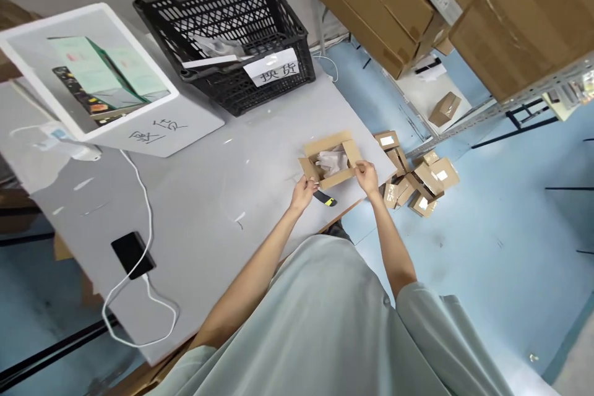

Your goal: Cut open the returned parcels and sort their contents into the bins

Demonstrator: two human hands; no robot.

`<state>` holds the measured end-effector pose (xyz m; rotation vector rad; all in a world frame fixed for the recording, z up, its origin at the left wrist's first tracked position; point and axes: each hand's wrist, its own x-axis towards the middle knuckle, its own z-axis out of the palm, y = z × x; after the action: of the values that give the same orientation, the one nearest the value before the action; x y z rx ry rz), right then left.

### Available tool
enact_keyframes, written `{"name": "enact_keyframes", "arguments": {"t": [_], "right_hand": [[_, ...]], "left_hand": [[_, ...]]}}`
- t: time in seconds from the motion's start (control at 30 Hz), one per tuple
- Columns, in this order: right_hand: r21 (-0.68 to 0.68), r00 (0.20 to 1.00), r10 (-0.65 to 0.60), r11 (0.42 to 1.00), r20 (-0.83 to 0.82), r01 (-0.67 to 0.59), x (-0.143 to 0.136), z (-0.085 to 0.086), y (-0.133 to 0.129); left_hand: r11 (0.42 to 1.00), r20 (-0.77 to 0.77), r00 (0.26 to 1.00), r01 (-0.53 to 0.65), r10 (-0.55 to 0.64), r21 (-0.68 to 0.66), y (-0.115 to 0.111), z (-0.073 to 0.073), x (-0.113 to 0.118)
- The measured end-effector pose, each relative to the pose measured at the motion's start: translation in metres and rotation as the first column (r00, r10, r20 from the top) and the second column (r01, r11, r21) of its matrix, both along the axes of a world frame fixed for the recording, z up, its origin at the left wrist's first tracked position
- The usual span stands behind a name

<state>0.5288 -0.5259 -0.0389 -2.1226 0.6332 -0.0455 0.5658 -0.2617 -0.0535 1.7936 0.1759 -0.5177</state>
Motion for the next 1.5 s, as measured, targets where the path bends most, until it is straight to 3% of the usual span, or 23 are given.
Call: {"name": "enact_keyframes", "arguments": {"t": [0.17, 0.37, 0.53, 0.67, 0.77, 0.93, 1.13, 1.27, 1.37, 1.43, 1.5], "right_hand": [[-0.057, 0.951, -0.285, 0.954, 0.116, 0.293, -0.080, 0.023, 0.004], [0.003, 0.873, -0.484, 0.875, 0.059, 0.485, -0.191, 0.046, 0.013], [0.105, 0.794, -0.605, 0.795, 0.064, 0.597, -0.251, 0.049, 0.016], [0.159, 0.744, -0.664, 0.744, 0.067, 0.649, -0.269, 0.042, 0.002], [0.213, 0.703, -0.710, 0.693, 0.038, 0.689, -0.272, 0.032, -0.023], [0.264, 0.635, -0.772, 0.619, 0.030, 0.740, -0.271, 0.015, -0.091], [0.258, 0.571, -0.819, 0.563, 0.048, 0.785, -0.281, 0.005, -0.202], [0.263, 0.529, -0.843, 0.534, 0.095, 0.804, -0.283, 0.001, -0.278], [0.343, 0.509, -0.850, 0.523, 0.138, 0.780, -0.275, 0.000, -0.327], [0.423, 0.475, -0.873, 0.475, 0.113, 0.772, -0.268, -0.001, -0.353], [0.473, 0.436, -0.898, 0.406, 0.050, 0.782, -0.263, -0.001, -0.371]], "left_hand": [[0.980, 0.127, 0.972, 0.194, -0.198, 0.047, 0.002, 0.029, -0.042], [0.928, 0.293, 0.888, 0.372, -0.353, -0.007, -0.030, 0.055, -0.096], [0.841, 0.313, 0.797, 0.541, -0.518, 0.012, -0.056, 0.055, -0.137], [0.796, 0.312, 0.746, 0.603, -0.588, 0.060, -0.075, 0.047, -0.155], [0.766, 0.307, 0.713, 0.635, -0.631, 0.098, -0.104, 0.040, -0.156], [0.730, 0.298, 0.671, 0.663, -0.678, 0.167, -0.189, 0.034, -0.140], [0.620, 0.289, 0.559, 0.757, -0.777, 0.204, -0.324, 0.039, -0.118], [0.594, 0.288, 0.534, 0.781, -0.795, 0.194, -0.419, 0.043, -0.100], [0.575, 0.313, 0.517, 0.809, -0.796, 0.126, -0.483, 0.047, -0.082], [0.568, 0.330, 0.511, 0.816, -0.794, 0.104, -0.513, 0.050, -0.071], [0.589, 0.326, 0.525, 0.797, -0.786, 0.134, -0.527, 0.054, -0.062]]}}
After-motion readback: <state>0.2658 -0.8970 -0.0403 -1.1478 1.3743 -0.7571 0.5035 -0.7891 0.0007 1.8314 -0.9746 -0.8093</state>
